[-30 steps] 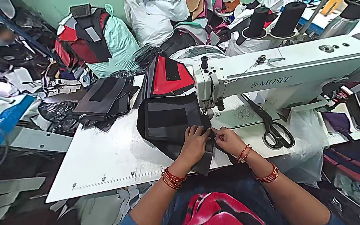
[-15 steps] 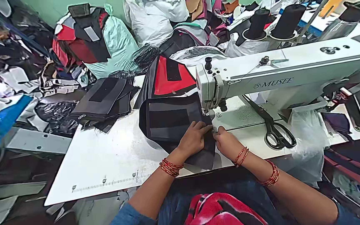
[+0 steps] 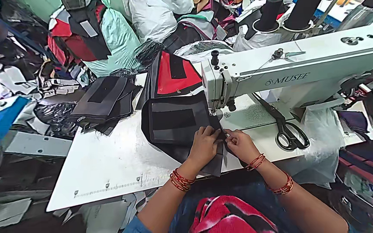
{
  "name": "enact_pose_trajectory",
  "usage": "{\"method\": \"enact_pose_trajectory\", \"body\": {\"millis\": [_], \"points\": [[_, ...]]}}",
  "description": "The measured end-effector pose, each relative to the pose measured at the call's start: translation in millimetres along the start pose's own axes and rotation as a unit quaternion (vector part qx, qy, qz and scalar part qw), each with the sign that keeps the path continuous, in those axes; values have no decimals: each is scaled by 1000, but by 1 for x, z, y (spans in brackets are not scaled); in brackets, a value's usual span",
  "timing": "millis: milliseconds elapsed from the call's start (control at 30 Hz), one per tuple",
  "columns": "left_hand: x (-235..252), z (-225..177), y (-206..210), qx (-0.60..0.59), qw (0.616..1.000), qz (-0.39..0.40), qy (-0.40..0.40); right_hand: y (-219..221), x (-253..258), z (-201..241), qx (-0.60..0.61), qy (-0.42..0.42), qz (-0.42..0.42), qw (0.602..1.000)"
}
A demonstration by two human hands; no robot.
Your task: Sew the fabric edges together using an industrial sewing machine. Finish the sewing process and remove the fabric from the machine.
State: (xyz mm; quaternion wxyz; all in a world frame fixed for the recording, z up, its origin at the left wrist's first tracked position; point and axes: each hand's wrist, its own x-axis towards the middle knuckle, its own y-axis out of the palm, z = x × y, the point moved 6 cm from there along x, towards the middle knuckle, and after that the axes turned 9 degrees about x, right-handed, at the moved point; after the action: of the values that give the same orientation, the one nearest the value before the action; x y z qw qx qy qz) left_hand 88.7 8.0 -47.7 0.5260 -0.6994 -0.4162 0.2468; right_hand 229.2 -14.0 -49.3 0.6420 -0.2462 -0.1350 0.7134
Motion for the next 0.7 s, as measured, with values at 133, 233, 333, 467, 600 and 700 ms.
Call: {"method": "enact_pose_trajectory", "body": {"millis": [133,233,333,467,600,700], "points": [[5,1,-2,-42,998,-36,-33,-3,5,-7,64,36,48,996],[5,11,-5,-131,989,-32,-61,-4,6,-9,99,45,71,992],[5,16,-5,-168,983,-15,-78,-3,8,-8,118,48,91,988],[4,13,-2,-136,989,-21,-58,1,9,-8,134,52,109,984],[2,6,1,-72,997,-37,-10,2,10,-7,134,53,117,983],[0,0,1,-18,1000,-10,14,2,10,-7,127,50,120,983]]}}
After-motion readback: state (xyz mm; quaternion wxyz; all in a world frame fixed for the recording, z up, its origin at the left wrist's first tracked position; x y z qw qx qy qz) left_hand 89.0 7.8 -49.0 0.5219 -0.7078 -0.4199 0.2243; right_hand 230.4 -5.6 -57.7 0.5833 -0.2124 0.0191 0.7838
